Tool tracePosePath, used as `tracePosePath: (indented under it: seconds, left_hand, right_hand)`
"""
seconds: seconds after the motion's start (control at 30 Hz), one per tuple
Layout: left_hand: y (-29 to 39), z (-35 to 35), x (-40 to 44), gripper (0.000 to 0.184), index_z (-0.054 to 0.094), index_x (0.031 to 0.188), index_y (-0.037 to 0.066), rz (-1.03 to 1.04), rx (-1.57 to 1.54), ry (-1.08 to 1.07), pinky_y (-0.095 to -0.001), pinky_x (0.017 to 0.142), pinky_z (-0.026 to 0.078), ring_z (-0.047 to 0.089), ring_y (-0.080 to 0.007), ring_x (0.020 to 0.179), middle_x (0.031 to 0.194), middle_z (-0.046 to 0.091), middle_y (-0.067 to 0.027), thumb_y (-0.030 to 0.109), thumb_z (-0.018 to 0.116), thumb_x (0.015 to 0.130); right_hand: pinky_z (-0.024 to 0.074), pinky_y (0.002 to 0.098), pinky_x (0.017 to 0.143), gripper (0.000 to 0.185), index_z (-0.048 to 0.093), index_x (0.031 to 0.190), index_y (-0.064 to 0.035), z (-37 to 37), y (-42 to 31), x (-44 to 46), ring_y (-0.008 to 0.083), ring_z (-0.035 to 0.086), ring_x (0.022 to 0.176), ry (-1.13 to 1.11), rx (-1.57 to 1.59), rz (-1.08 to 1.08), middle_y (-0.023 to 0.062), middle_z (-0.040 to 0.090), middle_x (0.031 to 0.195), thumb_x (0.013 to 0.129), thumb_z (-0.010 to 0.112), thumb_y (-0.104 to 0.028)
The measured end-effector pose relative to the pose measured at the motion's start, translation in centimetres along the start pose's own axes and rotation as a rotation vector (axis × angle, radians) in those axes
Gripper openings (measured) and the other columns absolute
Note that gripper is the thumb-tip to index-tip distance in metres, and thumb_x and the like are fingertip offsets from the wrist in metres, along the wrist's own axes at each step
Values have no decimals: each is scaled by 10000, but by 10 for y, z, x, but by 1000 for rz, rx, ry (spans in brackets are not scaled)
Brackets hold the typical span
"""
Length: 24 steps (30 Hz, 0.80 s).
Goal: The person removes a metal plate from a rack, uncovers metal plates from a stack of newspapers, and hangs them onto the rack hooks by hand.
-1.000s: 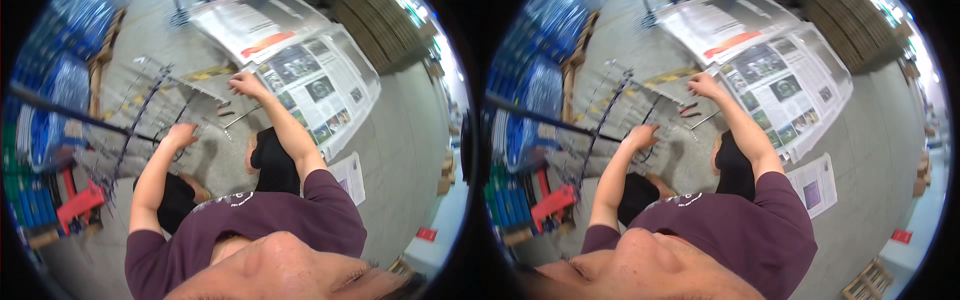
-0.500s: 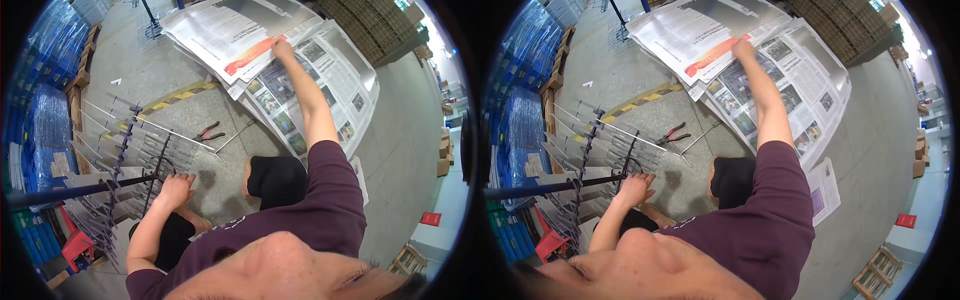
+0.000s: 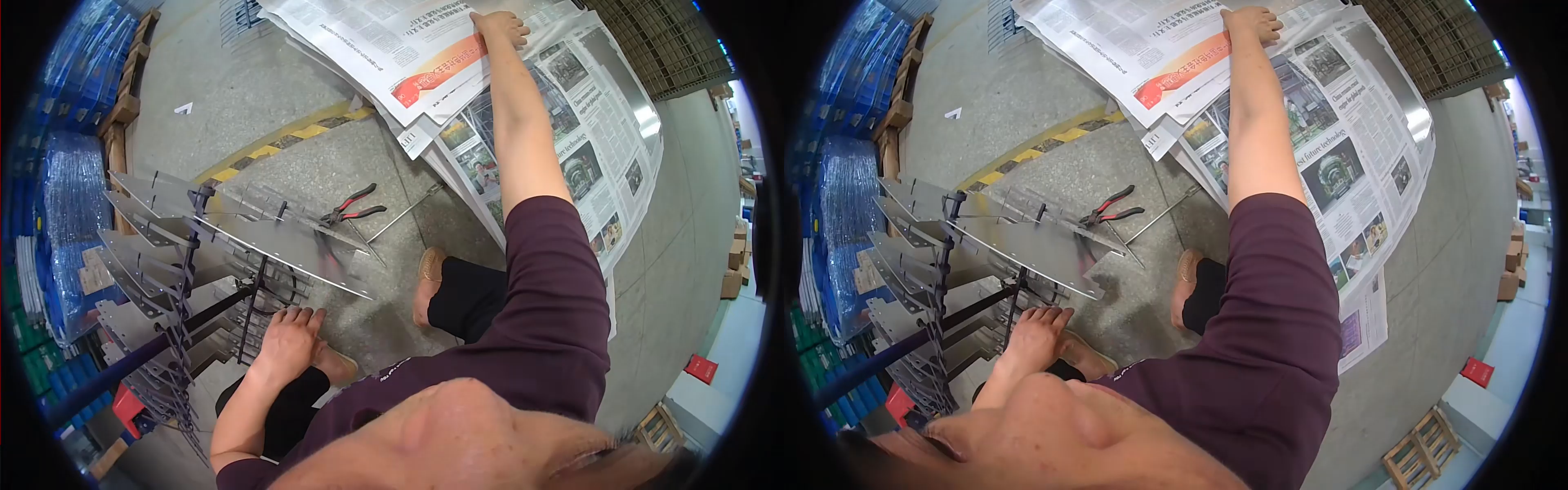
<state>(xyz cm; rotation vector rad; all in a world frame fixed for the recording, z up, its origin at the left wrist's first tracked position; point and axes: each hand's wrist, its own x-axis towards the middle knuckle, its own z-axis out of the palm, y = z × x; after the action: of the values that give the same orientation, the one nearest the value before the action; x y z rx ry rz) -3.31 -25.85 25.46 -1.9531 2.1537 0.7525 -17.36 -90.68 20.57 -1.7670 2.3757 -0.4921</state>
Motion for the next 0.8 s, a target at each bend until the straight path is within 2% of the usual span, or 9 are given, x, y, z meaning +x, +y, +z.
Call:
tracePosePath:
  seconds: [0.03, 0.1, 0.23, 0.4, 0.53, 0.63, 0.8]
  left_hand:
    - [-1, 0, 1, 583, 531, 1261, 48, -14, 5, 0, -405, 970, 412, 569, -287, 1099, 1135, 620, -130, 283, 721, 763]
    - [-3, 2, 4, 632, 529, 1277, 66, -45, 10, 7, -398, 984, 407, 563, -276, 1125, 1176, 616, -122, 280, 758, 728]
    - [-6, 3, 7, 627, 531, 1273, 60, -40, 18, -5, -395, 984, 408, 565, -277, 1121, 1166, 617, -124, 269, 759, 727]
    - [-3, -4, 13, 623, 521, 1279, 49, -22, 9, -17, -405, 987, 404, 564, -282, 1122, 1171, 612, -133, 256, 751, 738]
    - [0, -10, 16, 605, 506, 1292, 49, 2, 18, -26, -422, 996, 397, 558, -293, 1134, 1180, 606, -142, 258, 725, 768]
    - [0, -12, 17, 592, 499, 1297, 53, 24, 53, -8, -428, 1002, 392, 553, -298, 1144, 1193, 601, -147, 264, 708, 785]
    - [0, -16, 10, 588, 497, 1302, 59, 7, 37, -52, -424, 1006, 390, 549, -295, 1153, 1215, 596, -152, 266, 700, 790]
  right_hand:
    - [418, 453, 1005, 993, 428, 1334, 25, 5, 2, 6, 318, 394, 1285, 2, 7, 16, 150, 474, 1360, 638, 762, -600]
    - [430, 445, 997, 1010, 393, 1346, 26, 2, 1, 14, 333, 395, 1277, -30, 29, 65, 167, 453, 1363, 615, 799, -541]
    - [458, 427, 975, 1066, 312, 1372, 27, 2, 0, 27, 360, 398, 1261, -68, 151, 174, 207, 404, 1359, 573, 845, -435]
    - [468, 421, 966, 1066, 294, 1370, 19, -5, -3, 18, 367, 425, 1219, -150, 164, 263, 213, 400, 1320, 557, 847, -394]
    - [467, 416, 965, 1085, 278, 1388, 18, -18, -4, -25, 373, 436, 1201, -152, 153, 238, 219, 405, 1307, 544, 841, -366]
    - [475, 403, 953, 1116, 225, 1412, 39, -29, 1, -26, 361, 456, 1201, -196, 21, 255, 225, 392, 1293, 556, 843, -325]
    - [503, 424, 921, 1115, 194, 1424, 24, -32, 17, -24, 363, 447, 1213, -166, 135, 301, 228, 343, 1338, 565, 841, -270]
